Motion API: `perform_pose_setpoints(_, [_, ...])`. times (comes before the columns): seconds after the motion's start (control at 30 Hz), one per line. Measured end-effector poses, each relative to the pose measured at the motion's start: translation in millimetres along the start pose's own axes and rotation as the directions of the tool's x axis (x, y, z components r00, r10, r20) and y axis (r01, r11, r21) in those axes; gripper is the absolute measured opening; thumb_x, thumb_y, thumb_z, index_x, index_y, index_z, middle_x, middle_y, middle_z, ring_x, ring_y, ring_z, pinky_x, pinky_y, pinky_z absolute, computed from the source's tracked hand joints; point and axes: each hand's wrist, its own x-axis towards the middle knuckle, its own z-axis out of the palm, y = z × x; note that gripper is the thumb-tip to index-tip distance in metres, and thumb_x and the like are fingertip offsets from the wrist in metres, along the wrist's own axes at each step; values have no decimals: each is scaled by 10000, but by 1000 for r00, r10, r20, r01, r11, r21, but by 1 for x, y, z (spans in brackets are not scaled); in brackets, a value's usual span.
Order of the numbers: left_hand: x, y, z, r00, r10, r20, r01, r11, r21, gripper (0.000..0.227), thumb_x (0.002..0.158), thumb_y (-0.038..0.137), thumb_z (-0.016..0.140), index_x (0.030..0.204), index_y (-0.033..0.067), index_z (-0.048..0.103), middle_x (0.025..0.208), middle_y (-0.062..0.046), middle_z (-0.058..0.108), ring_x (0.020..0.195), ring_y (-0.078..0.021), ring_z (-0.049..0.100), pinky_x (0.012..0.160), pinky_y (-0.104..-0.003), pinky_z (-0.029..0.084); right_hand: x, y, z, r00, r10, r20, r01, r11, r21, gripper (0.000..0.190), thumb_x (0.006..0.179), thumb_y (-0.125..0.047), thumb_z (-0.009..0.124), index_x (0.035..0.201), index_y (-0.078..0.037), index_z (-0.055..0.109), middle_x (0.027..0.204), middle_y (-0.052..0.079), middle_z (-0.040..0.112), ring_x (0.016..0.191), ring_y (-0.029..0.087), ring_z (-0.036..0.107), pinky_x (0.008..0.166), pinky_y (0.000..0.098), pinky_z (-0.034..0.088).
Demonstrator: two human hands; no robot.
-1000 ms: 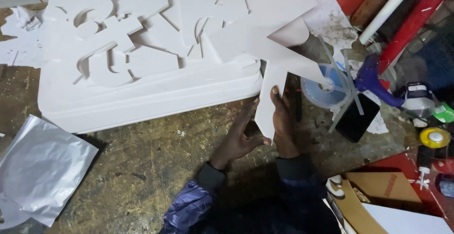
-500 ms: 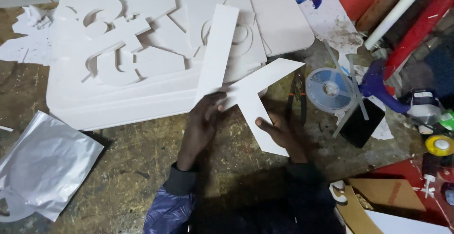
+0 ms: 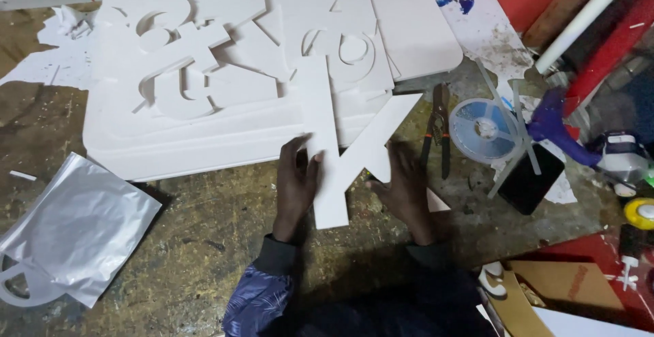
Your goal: The person handles a white foam letter K, then unspools an LED strip from a reel and presses it along the inner edges of the letter. The person aligns and smooths the strip along the vertical and diagonal arms of the K, leaving the strip attached to the letter.
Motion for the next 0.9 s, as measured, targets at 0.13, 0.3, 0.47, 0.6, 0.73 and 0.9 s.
perform_pose_setpoints(0.13, [0, -38, -9, 1000, -19, -14, 21, 994, 111, 393, 1111, 138, 700, 1502, 127, 668, 1407, -147, 737, 1390, -405, 701, 1186, -525, 562, 9, 36, 11, 991, 114, -75, -103, 985, 137, 1017, 815, -359, 958, 1674, 12, 561, 1625, 322, 598, 1535, 633, 464, 1247, 744, 366])
perform_pose_setpoints(0.3, [25, -72, -9, 955, 235, 180, -296, 774, 560, 835, 894, 315, 943, 1631, 131, 597, 1813, -213, 417, 1675, -556, 302, 1316, -698, 292, 16, 57, 11, 886, -44, -461, 126, 981, 149, 767, 741, -164, 1017, 1424, 45, 737, 1396, 284, 701, 1380, 536, 635, 1203, 620, 465])
perform_pose_setpoints(0.47, [37, -76, -11, 957, 246, 156, -290, 761, 581, 762, 983, 434, 870, 1639, 177, 582, 1853, -177, 363, 1721, -513, 222, 1264, -674, 330, 15, 45, 8, 887, -25, -461, 137, 968, 212, 821, 705, -115, 1015, 1461, 29, 731, 1409, 251, 676, 1426, 494, 611, 1268, 606, 421])
perform_pose_setpoints(0.6, [37, -77, -12, 964, 221, 145, -264, 758, 597, 870, 953, 468, 890, 1684, 171, 526, 1905, -191, 236, 1744, -532, 121, 1277, -680, 333, 13, 34, 19, 883, 3, -470, 110, 971, 212, 845, 732, -188, 1040, 1495, 4, 731, 1423, 240, 704, 1435, 494, 624, 1260, 605, 441])
perform_pose_setpoints(0.73, [47, -78, -5, 957, 256, 135, -282, 726, 627, 948, 910, 498, 914, 1693, 146, 511, 1909, -220, 217, 1740, -558, 101, 1346, -699, 210, 12, 43, 40, 876, -11, -482, 126, 970, 206, 838, 784, -192, 1028, 1536, -5, 709, 1484, 248, 674, 1512, 509, 561, 1279, 632, 394])
perform_pose_setpoints(0.9, [55, -79, 5, 958, 259, 121, -277, 741, 611, 931, 910, 476, 928, 1673, 125, 526, 1906, -201, 233, 1747, -539, 85, 1374, -691, 148, 14, 46, 45, 894, 15, -447, 129, 948, 291, 809, 776, -203, 1034, 1505, -18, 734, 1440, 206, 712, 1442, 454, 638, 1242, 557, 480])
